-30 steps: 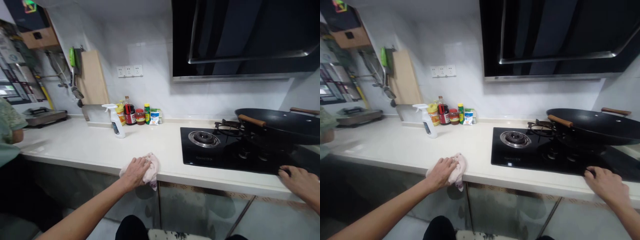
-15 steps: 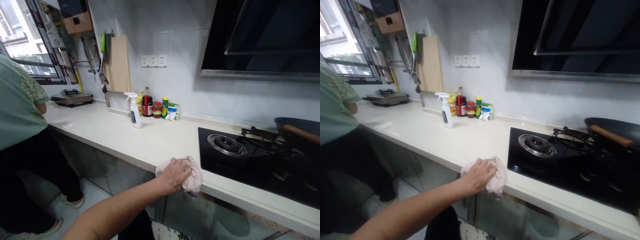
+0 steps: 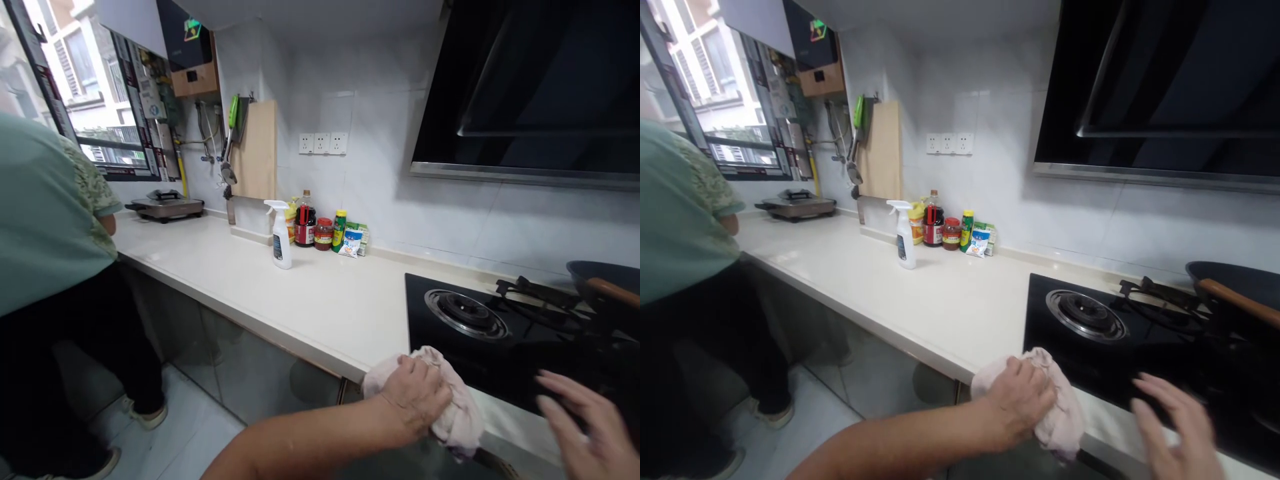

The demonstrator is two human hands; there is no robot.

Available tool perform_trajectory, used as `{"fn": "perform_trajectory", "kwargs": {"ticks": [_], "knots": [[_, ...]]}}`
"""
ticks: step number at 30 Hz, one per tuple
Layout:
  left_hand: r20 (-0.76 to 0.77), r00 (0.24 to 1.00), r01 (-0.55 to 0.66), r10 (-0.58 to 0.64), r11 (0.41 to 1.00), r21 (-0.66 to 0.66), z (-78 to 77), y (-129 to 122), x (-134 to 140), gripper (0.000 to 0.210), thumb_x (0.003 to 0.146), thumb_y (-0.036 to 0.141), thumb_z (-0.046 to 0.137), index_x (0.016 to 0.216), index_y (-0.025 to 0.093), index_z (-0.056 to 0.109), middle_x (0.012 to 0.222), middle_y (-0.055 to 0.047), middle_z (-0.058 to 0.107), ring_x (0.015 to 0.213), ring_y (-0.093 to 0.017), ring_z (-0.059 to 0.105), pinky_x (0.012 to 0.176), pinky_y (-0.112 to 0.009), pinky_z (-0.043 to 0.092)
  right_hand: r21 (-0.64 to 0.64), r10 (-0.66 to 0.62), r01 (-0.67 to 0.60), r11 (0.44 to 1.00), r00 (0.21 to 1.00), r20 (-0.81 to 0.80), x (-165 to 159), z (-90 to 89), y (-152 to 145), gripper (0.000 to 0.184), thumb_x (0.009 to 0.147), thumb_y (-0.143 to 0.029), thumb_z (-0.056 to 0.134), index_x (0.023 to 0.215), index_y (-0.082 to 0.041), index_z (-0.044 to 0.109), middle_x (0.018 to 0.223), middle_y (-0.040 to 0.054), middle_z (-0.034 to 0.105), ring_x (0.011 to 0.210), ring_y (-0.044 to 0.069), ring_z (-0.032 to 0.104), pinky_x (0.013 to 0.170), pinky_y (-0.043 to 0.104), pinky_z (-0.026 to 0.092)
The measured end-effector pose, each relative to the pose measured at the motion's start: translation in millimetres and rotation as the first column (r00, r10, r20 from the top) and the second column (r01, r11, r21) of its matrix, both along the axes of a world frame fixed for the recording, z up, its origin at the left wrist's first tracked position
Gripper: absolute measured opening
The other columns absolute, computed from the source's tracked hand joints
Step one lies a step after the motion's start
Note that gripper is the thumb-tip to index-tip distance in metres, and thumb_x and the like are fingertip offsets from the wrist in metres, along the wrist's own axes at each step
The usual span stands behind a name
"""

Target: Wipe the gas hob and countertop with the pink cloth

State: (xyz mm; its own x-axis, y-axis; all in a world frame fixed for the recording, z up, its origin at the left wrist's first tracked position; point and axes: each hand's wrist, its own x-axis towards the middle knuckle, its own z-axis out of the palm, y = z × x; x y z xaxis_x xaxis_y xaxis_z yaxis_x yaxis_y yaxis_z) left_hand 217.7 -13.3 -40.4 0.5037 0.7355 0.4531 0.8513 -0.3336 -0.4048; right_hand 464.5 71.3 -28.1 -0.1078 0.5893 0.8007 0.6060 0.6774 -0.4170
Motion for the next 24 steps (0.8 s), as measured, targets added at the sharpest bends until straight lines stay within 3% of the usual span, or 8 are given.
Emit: {"fn": "perform_trajectory", "kwargs": {"ticks": [3,6,8,13,15,17,20,24], "knots": [[-0.032,0.994,-0.101,0.104,0.991,0.087,-14.5,21,33,0.034,0.098,0.037,0.047,0.119,0.024,0.070,0.117,-0.016,0.066,0.101,-0.029,0.062,0.080,-0.050,0.048,0.046,0.266,-0.269,0.962,0.962,0.054,-65,-17.3,-16,0.034,0.095,-0.053,0.049,0.114,-0.028,0.063,0.119,0.0119,0.066,0.109,0.032,0.064,0.089,0.053,0.053],[-0.041,0.976,-0.209,0.215,0.970,0.128,-22.7,31,51,0.034,0.099,0.031,0.046,0.121,0.030,0.072,0.129,-0.014,0.065,0.111,-0.027,0.060,0.081,-0.047,0.050,0.037,0.290,-0.299,0.953,0.943,0.162,-97,-36.0,-21,0.032,0.099,-0.048,0.047,0.114,-0.026,0.065,0.119,0.0088,0.068,0.112,0.030,0.063,0.092,0.050,0.051],[-0.012,0.984,-0.172,0.175,0.977,0.122,-21.6,28,50,0.038,0.100,0.031,0.043,0.127,0.026,0.069,0.132,-0.015,0.063,0.114,-0.028,0.058,0.084,-0.047,0.050,0.005,0.272,-0.276,0.961,0.951,0.144,-98,-43.1,-17,0.034,0.100,-0.048,0.044,0.115,-0.025,0.065,0.121,0.0087,0.069,0.114,0.030,0.062,0.093,0.049,0.050],[0.109,0.992,0.065,-0.059,0.997,-0.051,2.4,-3,19,0.043,0.092,0.038,0.061,0.125,0.010,0.065,0.122,-0.019,0.062,0.107,-0.029,0.057,0.088,-0.045,0.046,-0.113,0.306,-0.300,0.947,0.951,0.037,-80,-39.9,-14,0.039,0.101,-0.049,0.041,0.119,-0.022,0.063,0.125,0.0111,0.066,0.115,0.028,0.062,0.100,0.048,0.050],[0.142,0.985,0.113,-0.095,0.986,-0.124,14.3,-16,1,0.046,0.088,0.044,0.067,0.122,0.012,0.065,0.125,-0.017,0.061,0.108,-0.029,0.057,0.086,-0.043,0.046,-0.145,0.301,-0.289,0.946,0.951,0.070,-78,-37.6,-18,0.041,0.101,-0.050,0.041,0.120,-0.022,0.062,0.126,0.0120,0.065,0.114,0.029,0.062,0.101,0.050,0.049],[0.190,0.977,0.124,-0.097,0.983,-0.138,22.2,-30,-18,0.051,0.088,0.042,0.068,0.132,0.018,0.059,0.140,-0.015,0.056,0.116,-0.029,0.055,0.089,-0.043,0.045,-0.145,0.288,-0.269,0.952,0.949,0.129,-79,-38.1,-20,0.041,0.101,-0.050,0.040,0.121,-0.022,0.061,0.128,0.0120,0.065,0.116,0.029,0.062,0.103,0.051,0.048],[0.257,0.961,0.142,-0.106,0.982,-0.127,21.8,-50,-39,0.062,0.090,0.040,0.067,0.147,0.022,0.046,0.154,-0.013,0.046,0.133,-0.028,0.048,0.098,-0.043,0.044,-0.066,0.253,-0.244,0.968,0.946,0.203,-80,-43.7,-19,0.039,0.101,-0.049,0.039,0.122,-0.024,0.061,0.125,0.0098,0.068,0.115,0.029,0.063,0.099,0.050,0.050],[0.306,0.940,0.187,-0.151,0.978,-0.092,7.0,-62,-52,0.067,0.091,0.058,0.062,0.146,0.023,0.047,0.161,-0.014,0.040,0.148,-0.031,0.036,0.111,-0.046,0.038,0.057,0.229,-0.254,0.966,0.934,0.274,-81,-52.4,-12,0.036,0.101,-0.046,0.040,0.120,-0.026,0.061,0.119,0.0085,0.071,0.111,0.029,0.066,0.092,0.046,0.054]]}}
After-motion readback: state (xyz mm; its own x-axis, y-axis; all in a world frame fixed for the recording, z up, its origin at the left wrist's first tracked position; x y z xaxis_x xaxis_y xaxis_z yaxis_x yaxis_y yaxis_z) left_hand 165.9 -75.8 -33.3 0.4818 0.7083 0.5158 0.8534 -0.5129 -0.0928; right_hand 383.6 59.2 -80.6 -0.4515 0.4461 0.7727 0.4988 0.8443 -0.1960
